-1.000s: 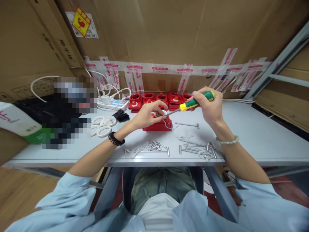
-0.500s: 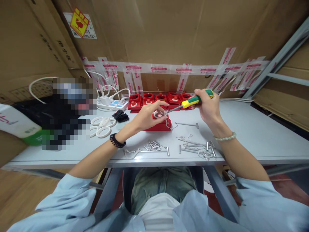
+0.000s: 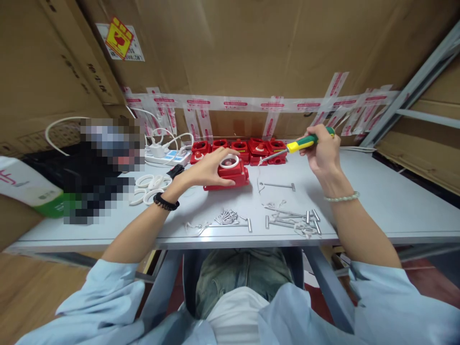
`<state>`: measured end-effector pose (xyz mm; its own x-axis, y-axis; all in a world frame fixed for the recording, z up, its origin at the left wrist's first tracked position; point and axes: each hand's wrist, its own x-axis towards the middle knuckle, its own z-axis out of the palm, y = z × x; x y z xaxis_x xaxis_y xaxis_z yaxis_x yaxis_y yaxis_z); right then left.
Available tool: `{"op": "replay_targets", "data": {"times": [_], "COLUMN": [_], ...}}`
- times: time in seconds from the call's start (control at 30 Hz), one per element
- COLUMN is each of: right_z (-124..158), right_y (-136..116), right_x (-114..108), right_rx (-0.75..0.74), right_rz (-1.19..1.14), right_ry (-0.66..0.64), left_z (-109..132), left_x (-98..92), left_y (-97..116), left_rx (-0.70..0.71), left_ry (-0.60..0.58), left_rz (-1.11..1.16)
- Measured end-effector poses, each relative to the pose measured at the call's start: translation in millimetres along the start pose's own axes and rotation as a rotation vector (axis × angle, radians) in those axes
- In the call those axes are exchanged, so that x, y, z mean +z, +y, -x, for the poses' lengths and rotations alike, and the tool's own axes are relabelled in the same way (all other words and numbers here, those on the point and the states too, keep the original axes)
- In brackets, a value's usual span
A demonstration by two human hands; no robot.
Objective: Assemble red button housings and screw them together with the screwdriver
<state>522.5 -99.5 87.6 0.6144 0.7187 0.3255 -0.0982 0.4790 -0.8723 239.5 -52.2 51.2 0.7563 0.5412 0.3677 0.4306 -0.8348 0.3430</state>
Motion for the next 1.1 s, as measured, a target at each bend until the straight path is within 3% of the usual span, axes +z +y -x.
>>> {"op": "replay_targets", "data": {"times": [0.1, 0.2, 0.63, 1.1], "right_z": [0, 2, 11, 9], "right_y": [2, 4, 3, 5], "right_x": [0, 1, 7, 4], "right_rx": [0.010, 0.033, 0.098, 0.090], "right_rz": [0.002, 0.007, -0.017, 0.023], "right_ry": [-0.010, -0.026, -0.052, -0.085], "left_z": [2, 4, 1, 2], "left_x": [-15.1, -21.2, -9.1, -14.1], "left_y": [5, 10, 7, 17], "left_rx": [-0.013, -0.009, 0.081, -0.001], "left_ry": [0.134, 0.181, 0.185, 0.221], "left_rz": [0.049, 0.109, 0.167, 0.179]}}
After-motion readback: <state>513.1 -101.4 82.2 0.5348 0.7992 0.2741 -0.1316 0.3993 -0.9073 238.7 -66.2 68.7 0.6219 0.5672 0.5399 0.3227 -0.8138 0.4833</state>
